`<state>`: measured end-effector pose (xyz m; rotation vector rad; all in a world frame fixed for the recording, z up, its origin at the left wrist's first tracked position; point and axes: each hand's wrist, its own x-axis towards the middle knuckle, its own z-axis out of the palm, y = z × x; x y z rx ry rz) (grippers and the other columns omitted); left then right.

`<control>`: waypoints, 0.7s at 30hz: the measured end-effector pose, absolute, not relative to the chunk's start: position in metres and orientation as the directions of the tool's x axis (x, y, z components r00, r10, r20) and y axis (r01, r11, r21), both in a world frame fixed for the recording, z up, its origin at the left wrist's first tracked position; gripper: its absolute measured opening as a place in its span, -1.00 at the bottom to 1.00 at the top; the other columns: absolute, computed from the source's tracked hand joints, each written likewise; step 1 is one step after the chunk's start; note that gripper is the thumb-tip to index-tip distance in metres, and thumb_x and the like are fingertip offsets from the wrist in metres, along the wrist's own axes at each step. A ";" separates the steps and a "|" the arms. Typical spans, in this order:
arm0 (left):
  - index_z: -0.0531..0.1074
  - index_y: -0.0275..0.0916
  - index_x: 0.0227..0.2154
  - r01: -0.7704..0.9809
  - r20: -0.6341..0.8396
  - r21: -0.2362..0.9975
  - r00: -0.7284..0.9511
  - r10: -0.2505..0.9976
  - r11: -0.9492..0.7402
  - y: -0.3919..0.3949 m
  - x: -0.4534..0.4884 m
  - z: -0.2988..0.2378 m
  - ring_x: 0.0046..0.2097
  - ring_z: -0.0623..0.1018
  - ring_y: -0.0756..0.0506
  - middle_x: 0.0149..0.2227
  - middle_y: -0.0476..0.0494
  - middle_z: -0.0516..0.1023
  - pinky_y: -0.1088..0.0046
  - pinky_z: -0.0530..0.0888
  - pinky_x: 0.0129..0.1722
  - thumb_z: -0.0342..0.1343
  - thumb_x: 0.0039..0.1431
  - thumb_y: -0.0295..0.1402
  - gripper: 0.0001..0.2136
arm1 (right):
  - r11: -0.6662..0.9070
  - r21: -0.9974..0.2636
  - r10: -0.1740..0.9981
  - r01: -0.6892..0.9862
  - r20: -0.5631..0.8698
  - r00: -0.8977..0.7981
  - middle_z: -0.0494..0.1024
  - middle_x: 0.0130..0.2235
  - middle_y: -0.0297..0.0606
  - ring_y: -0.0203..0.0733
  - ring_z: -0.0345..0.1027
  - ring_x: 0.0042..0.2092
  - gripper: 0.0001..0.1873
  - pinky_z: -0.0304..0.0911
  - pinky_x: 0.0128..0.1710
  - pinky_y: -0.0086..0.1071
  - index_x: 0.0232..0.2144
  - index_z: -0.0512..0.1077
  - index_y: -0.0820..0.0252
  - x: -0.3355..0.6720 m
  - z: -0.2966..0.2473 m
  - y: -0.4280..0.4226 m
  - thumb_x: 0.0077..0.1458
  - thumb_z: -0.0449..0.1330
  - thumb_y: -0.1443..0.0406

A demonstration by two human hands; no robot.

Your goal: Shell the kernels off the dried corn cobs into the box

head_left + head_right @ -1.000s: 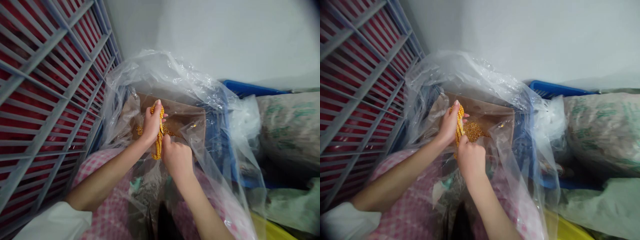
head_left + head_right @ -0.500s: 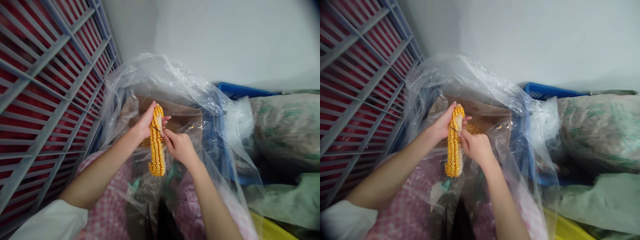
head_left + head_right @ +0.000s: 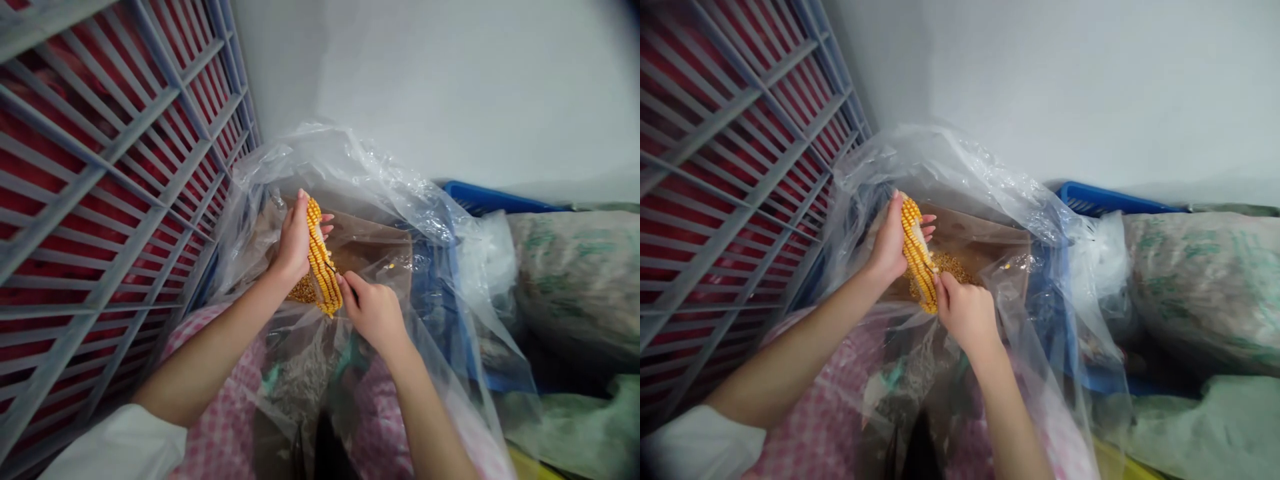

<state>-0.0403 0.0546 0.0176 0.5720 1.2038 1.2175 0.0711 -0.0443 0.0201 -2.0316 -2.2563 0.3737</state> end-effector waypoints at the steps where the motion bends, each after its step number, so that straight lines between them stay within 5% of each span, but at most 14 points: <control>1: 0.30 -0.21 -0.32 -0.381 -0.355 0.879 -0.126 0.926 0.285 0.052 -0.039 0.018 -0.46 0.51 -0.02 -0.41 -0.12 0.52 0.47 0.41 -0.45 -0.10 -0.02 0.11 -0.54 | 0.079 -0.202 0.989 0.976 -0.110 -0.103 0.48 -0.60 -0.30 -0.30 0.28 -0.60 -0.63 -0.29 -0.57 -0.41 -0.46 0.36 0.13 0.068 0.021 -0.045 0.20 -0.16 0.17; 7: 0.28 -0.22 -0.41 -0.245 -0.155 0.964 -0.195 0.968 0.105 0.035 -0.025 0.013 -0.37 0.53 -0.02 -0.40 -0.07 0.47 0.55 0.40 -0.44 0.02 -0.01 -0.01 -0.66 | 0.116 -0.024 0.978 0.993 -0.170 -0.119 0.50 -0.61 -0.24 -0.23 0.34 -0.61 -0.72 -0.36 -0.59 -0.38 -0.45 0.37 0.16 0.054 0.023 -0.051 0.17 -0.10 0.26; 14: 0.31 -0.20 -0.34 -0.445 -0.472 0.811 -0.113 0.874 0.381 0.051 -0.037 0.013 -0.48 0.49 0.01 -0.44 -0.07 0.50 0.54 0.37 -0.49 -0.07 0.02 0.03 -0.62 | 0.184 -0.145 0.980 0.972 -0.055 -0.193 0.48 -0.62 -0.28 -0.28 0.30 -0.62 -0.64 -0.33 -0.59 -0.40 -0.45 0.36 0.16 0.063 0.006 -0.047 0.20 -0.17 0.22; 21: 0.30 -0.21 -0.43 -0.431 -0.683 0.604 0.154 0.714 0.670 0.058 -0.047 0.022 -0.62 0.40 0.02 -0.53 -0.10 0.50 0.49 0.35 -0.57 -0.12 0.04 0.06 -0.60 | 0.308 -0.293 0.948 0.905 0.010 -0.319 0.43 -0.63 -0.36 -0.37 0.23 -0.62 -0.63 -0.23 -0.57 -0.44 -0.49 0.34 0.16 0.084 0.004 -0.042 0.20 -0.16 0.19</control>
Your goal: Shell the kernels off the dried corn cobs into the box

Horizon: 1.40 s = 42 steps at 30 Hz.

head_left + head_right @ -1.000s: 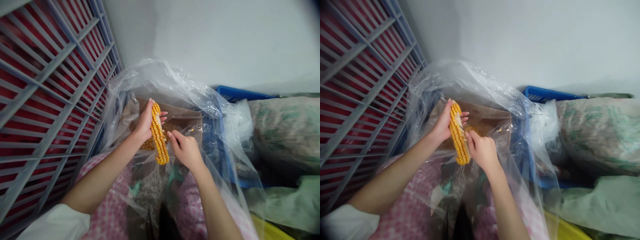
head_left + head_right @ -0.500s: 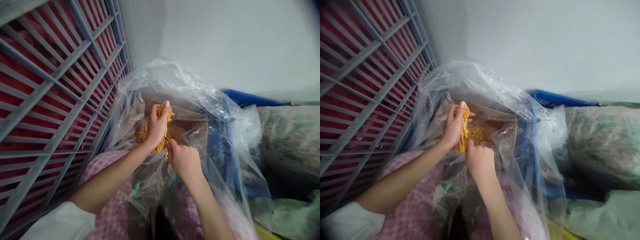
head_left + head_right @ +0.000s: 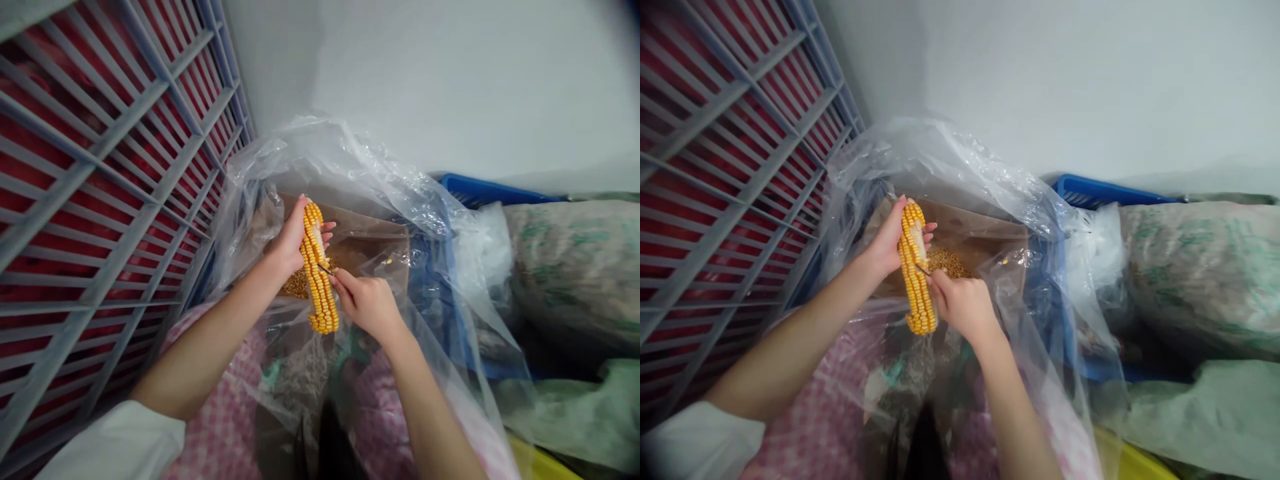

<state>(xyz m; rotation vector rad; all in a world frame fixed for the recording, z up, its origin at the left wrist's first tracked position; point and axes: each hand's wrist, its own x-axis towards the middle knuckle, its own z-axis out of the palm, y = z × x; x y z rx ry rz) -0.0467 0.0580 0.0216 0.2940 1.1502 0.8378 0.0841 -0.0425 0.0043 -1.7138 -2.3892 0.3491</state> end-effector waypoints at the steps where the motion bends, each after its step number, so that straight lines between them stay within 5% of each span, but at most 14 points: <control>1: 0.31 -0.21 -0.43 -0.425 -0.691 0.591 0.171 0.702 0.686 0.058 -0.047 0.023 -0.62 0.41 0.01 -0.53 -0.11 0.50 0.48 0.36 -0.55 -0.12 0.04 0.06 -0.60 | 0.315 -0.319 0.945 0.894 0.016 -0.327 0.42 -0.63 -0.37 -0.38 0.23 -0.61 -0.62 -0.22 -0.56 -0.45 -0.50 0.33 0.17 0.086 0.005 -0.042 0.20 -0.16 0.18; 7: 0.33 -0.22 -0.38 -0.495 -0.600 0.679 0.051 0.798 0.542 0.059 -0.046 0.025 -0.55 0.45 0.00 -0.51 -0.09 0.51 0.48 0.38 -0.52 -0.11 0.01 0.09 -0.57 | 0.184 -0.387 0.981 0.903 0.016 -0.193 0.37 -0.66 -0.40 -0.39 0.22 -0.62 -0.61 -0.19 -0.57 -0.46 -0.54 0.30 0.17 0.086 0.015 -0.045 0.21 -0.16 0.17; 11: 0.33 -0.19 -0.33 -0.500 -0.478 0.789 -0.135 0.868 0.357 0.064 -0.050 0.027 -0.53 0.45 0.00 -0.51 -0.05 0.49 0.51 0.36 -0.52 -0.12 0.00 0.11 -0.55 | 0.130 -0.289 0.991 0.949 0.009 -0.133 0.41 -0.67 -0.36 -0.36 0.23 -0.64 -0.62 -0.22 -0.58 -0.44 -0.53 0.34 0.16 0.080 0.019 -0.053 0.20 -0.15 0.19; 21: 0.29 -0.19 -0.46 -0.415 -0.370 0.870 -0.196 0.908 0.265 0.049 -0.038 0.023 -0.59 0.39 0.03 -0.62 0.02 0.36 0.55 0.29 -0.58 -0.01 -0.05 0.06 -0.62 | 0.215 -0.051 0.957 0.975 -0.190 -0.221 0.51 -0.60 -0.25 -0.25 0.30 -0.61 -0.72 -0.29 -0.57 -0.39 -0.42 0.40 0.14 0.061 0.022 -0.053 0.16 -0.09 0.27; 28: 0.19 -0.19 -0.60 -0.546 -0.570 0.700 -0.038 0.821 0.461 0.058 -0.047 0.024 -0.68 0.27 0.07 -0.69 0.06 0.25 0.56 0.22 -0.66 -0.11 -0.01 0.09 -0.59 | 0.269 -0.166 0.962 0.949 -0.010 -0.274 0.46 -0.65 -0.29 -0.33 0.24 -0.64 -0.63 -0.29 -0.57 -0.38 -0.48 0.37 0.19 0.069 0.005 -0.055 0.20 -0.16 0.23; 36: 0.14 -0.20 -0.67 -0.505 -0.702 0.503 0.235 0.672 0.702 0.063 -0.050 0.026 -0.72 0.25 0.05 -0.75 0.03 0.23 0.53 0.21 -0.69 -0.17 0.07 0.03 -0.58 | 0.441 -0.252 0.897 0.862 0.080 -0.435 0.43 -0.63 -0.35 -0.40 0.20 -0.61 -0.64 -0.21 -0.55 -0.43 -0.51 0.36 0.19 0.091 0.008 -0.048 0.20 -0.13 0.23; 42: 0.19 -0.19 -0.59 -0.603 -0.578 0.664 -0.038 0.815 0.443 0.068 -0.053 0.026 -0.66 0.30 0.06 -0.69 0.06 0.28 0.53 0.28 -0.61 -0.16 0.04 0.06 -0.60 | 0.285 -0.188 0.959 0.940 0.066 -0.277 0.42 -0.66 -0.35 -0.39 0.19 -0.65 -0.60 -0.25 -0.56 -0.42 -0.54 0.34 0.18 0.100 0.021 -0.051 0.21 -0.15 0.19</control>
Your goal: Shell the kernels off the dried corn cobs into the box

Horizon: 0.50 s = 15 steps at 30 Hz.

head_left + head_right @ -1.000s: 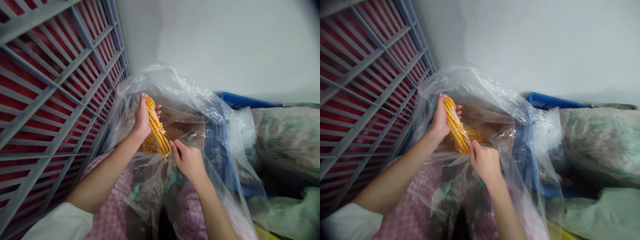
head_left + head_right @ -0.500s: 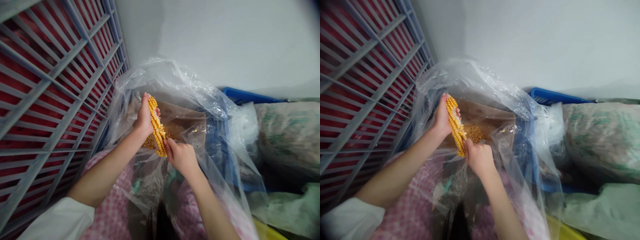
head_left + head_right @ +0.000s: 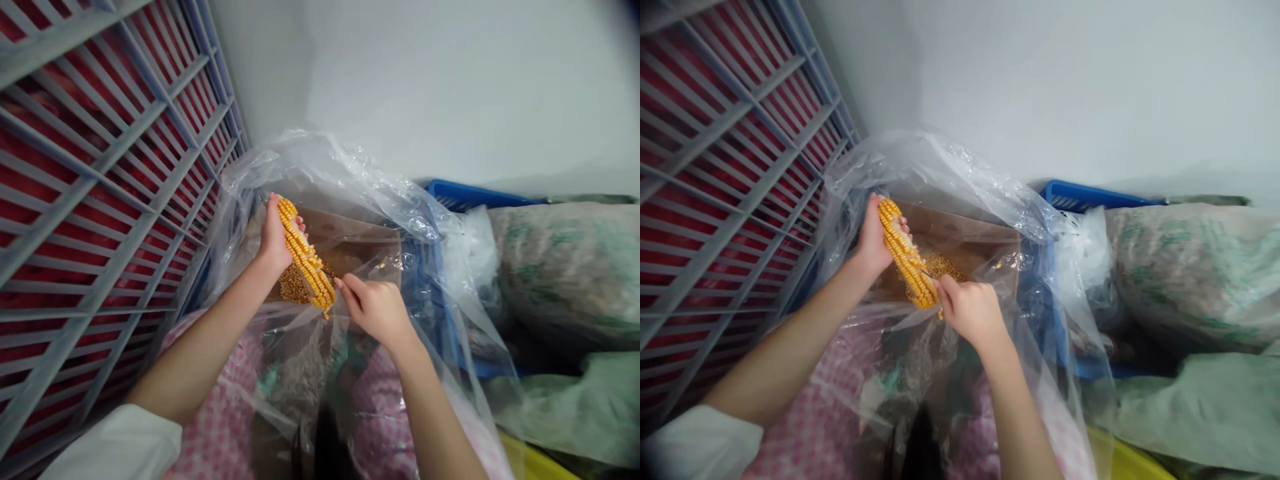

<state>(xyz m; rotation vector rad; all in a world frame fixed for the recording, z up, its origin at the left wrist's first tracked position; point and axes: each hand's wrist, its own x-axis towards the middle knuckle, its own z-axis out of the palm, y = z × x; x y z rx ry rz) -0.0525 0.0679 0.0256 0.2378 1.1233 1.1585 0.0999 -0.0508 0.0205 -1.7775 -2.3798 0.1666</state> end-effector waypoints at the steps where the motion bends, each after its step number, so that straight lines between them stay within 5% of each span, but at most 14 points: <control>1: 0.19 -0.19 -0.58 -0.613 -0.547 0.692 -0.099 0.831 0.382 0.070 -0.054 0.027 -0.66 0.30 0.06 -0.68 0.06 0.28 0.53 0.28 -0.60 -0.15 0.03 0.07 -0.60 | 0.255 -0.193 0.967 0.948 0.074 -0.245 0.42 -0.67 -0.35 -0.39 0.20 -0.65 -0.60 -0.25 -0.57 -0.42 -0.55 0.34 0.19 0.100 0.022 -0.052 0.20 -0.15 0.19; 15: 0.16 -0.19 -0.57 -0.619 -0.506 0.708 -0.107 0.856 0.341 0.070 -0.059 0.035 -0.65 0.27 0.06 -0.68 0.05 0.24 0.50 0.22 -0.61 -0.17 0.03 0.08 -0.59 | 0.198 -0.130 0.968 0.972 -0.132 -0.215 0.50 -0.60 -0.31 -0.28 0.30 -0.61 -0.68 -0.29 -0.56 -0.39 -0.46 0.38 0.13 0.081 0.023 -0.054 0.18 -0.11 0.21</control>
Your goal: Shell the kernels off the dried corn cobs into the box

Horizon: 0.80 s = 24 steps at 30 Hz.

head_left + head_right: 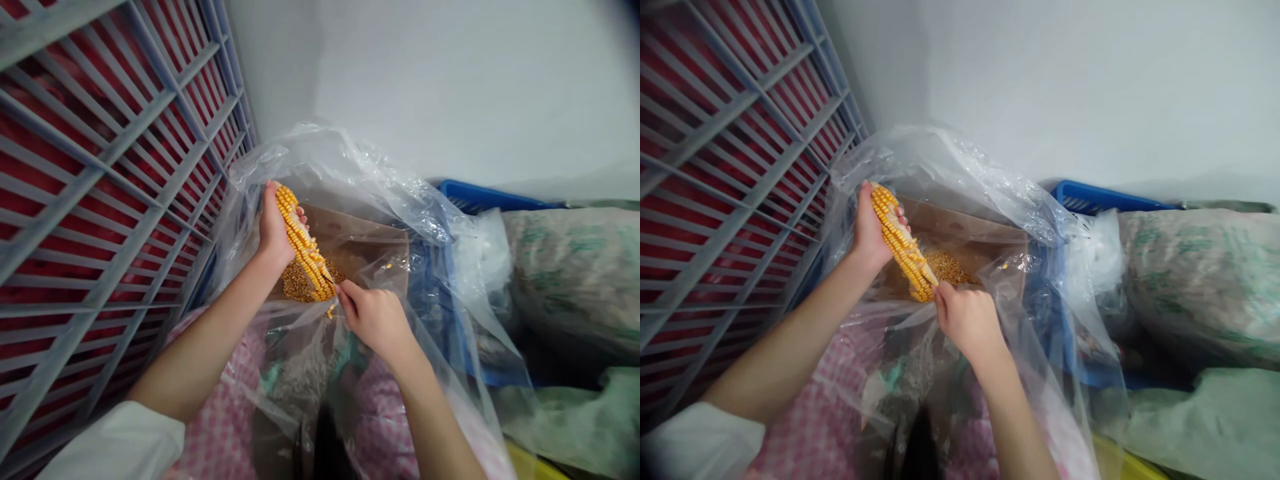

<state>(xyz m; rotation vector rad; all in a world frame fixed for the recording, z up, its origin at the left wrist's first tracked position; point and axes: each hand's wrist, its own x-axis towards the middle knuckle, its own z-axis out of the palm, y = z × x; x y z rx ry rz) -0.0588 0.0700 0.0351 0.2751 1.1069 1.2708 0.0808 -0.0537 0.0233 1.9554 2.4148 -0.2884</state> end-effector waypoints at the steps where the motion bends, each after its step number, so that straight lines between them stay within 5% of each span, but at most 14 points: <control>1: 0.16 -0.19 -0.58 -0.600 -0.498 0.720 -0.096 0.862 0.349 0.070 -0.058 0.035 -0.65 0.27 0.06 -0.68 0.05 0.24 0.51 0.21 -0.62 -0.15 0.01 0.09 -0.59 | 0.205 -0.107 0.962 0.973 -0.163 -0.221 0.51 -0.59 -0.29 -0.26 0.32 -0.60 -0.69 -0.29 -0.56 -0.38 -0.45 0.39 0.12 0.077 0.023 -0.054 0.18 -0.10 0.22; 11: 0.25 -0.18 -0.52 -0.544 -0.444 0.783 -0.151 0.883 0.301 0.060 -0.036 0.016 -0.69 0.27 0.09 -0.68 0.08 0.22 0.55 0.17 -0.66 -0.01 -0.01 0.01 -0.67 | 0.184 -0.046 0.941 0.982 -0.280 -0.190 0.53 -0.54 -0.11 -0.11 0.43 -0.51 -0.74 -0.14 -0.58 -0.41 -0.41 0.37 0.20 0.057 0.011 -0.055 0.16 -0.10 0.33; 17: 0.13 -0.19 -0.63 -0.620 -0.561 0.671 -0.067 0.825 0.406 0.078 -0.062 0.022 -0.70 0.25 0.07 -0.74 0.05 0.20 0.53 0.21 -0.66 -0.23 0.08 0.05 -0.59 | 0.239 -0.213 0.965 0.947 -0.058 -0.257 0.49 -0.61 -0.27 -0.30 0.31 -0.59 -0.63 -0.24 -0.56 -0.40 -0.44 0.36 0.18 0.070 -0.010 -0.050 0.21 -0.18 0.22; 24: 0.14 -0.19 -0.67 -0.624 -0.640 0.567 0.076 0.764 0.537 0.079 -0.068 0.022 -0.72 0.26 0.07 -0.76 0.03 0.22 0.55 0.21 -0.69 -0.20 0.06 0.04 -0.58 | 0.451 -0.276 0.893 0.849 0.126 -0.433 0.40 -0.66 -0.35 -0.40 0.15 -0.63 -0.63 -0.22 -0.55 -0.43 -0.55 0.33 0.20 0.090 -0.012 -0.047 0.19 -0.12 0.24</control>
